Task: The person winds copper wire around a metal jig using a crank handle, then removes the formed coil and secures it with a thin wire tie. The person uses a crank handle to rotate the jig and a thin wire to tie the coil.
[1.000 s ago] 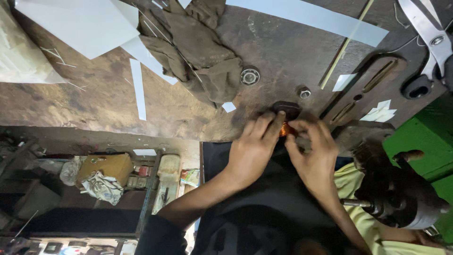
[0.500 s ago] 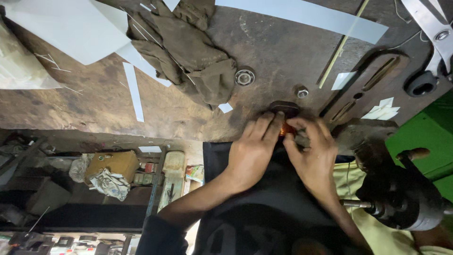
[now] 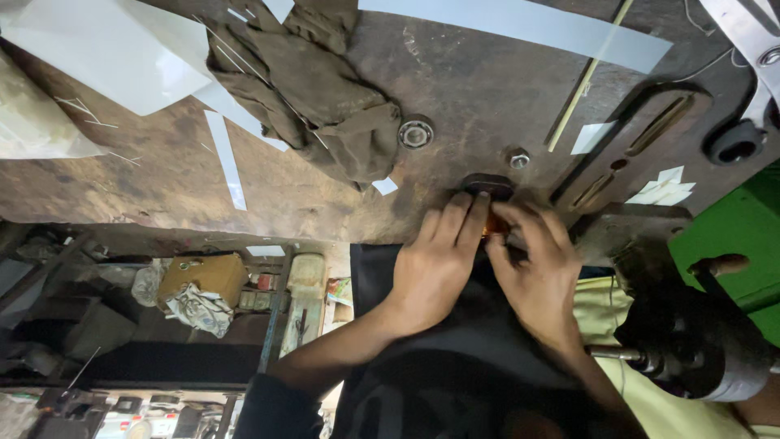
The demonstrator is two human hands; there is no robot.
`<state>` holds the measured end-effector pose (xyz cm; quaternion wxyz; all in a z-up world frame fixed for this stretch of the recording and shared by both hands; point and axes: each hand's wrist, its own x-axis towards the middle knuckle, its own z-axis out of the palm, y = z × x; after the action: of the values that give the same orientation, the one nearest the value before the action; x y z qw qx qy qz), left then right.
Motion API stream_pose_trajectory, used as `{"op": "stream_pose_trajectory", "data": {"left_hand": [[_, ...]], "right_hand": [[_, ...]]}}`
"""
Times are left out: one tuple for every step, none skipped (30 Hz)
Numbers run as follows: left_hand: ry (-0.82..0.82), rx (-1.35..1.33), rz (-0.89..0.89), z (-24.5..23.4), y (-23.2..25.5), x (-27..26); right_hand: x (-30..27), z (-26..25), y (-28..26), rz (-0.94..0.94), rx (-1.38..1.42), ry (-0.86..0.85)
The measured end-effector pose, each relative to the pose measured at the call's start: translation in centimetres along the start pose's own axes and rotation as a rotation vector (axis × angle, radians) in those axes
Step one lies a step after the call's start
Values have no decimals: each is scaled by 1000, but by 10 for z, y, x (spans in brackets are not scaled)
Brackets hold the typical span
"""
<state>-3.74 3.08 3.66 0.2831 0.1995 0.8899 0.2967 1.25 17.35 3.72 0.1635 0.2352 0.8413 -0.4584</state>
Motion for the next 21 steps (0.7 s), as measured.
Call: {"op": "stream_pose_trajectory", "data": {"left_hand": [[-11, 19, -4, 1, 0, 0], [-14, 7, -9, 1, 0, 0], [-16, -6, -14, 2, 0, 1], [-15, -15, -18, 2, 0, 2], [-2, -30, -32, 2, -1, 3], [6, -45, -47, 2, -1, 3], [13, -61, -62, 1, 0, 2], [7, -56, -44, 1, 0, 2], [1, -52, -26, 0, 0, 2], [-5, -48, -11, 0, 1, 2], [-10, -16, 3, 0, 2, 2], [-18, 13, 14, 0, 3, 1], [-26, 43, 26, 0, 4, 1], [-33, 51, 28, 0, 4, 2], [-39, 59, 29, -1, 5, 2], [-48, 66, 31, -1, 5, 3], [-44, 50, 19, -1, 4, 3], [-39, 33, 7, -1, 3, 3], [-34, 17, -5, -1, 2, 3], [-26, -8, -17, 0, 1, 2], [-18, -32, -28, 1, 1, 1]], "right_hand": [[-1, 0, 0, -2, -6, 15], [-1, 0, 0, -6, -13, 34], [0, 0, 0, -54, -75, 40], [2, 1, 1, -107, -137, 48], [3, 1, 2, -159, -198, 56], [4, 1, 2, -104, -127, 37], [4, 2, 3, -49, -57, 17], [5, 2, 4, 4, 13, -3], [6, 2, 5, 14, 22, 5], [6, 3, 6, 24, 31, 12], [7, 3, 7, 34, 41, 18], [5, 3, 6, 32, 53, 19], [4, 3, 6, 30, 66, 19], [4, 3, 5, 24, 80, 23], [4, 2, 4, 12, 75, 33], [3, 2, 2, 3, 70, 44], [3, 1, 1, -6, 64, 54], [2, 1, 1, -20, -6, 47], [1, 1, 1, -34, -76, 40], [-1, 0, 1, -45, -145, 32], [-1, 0, 3, -14, -94, 27]]}}
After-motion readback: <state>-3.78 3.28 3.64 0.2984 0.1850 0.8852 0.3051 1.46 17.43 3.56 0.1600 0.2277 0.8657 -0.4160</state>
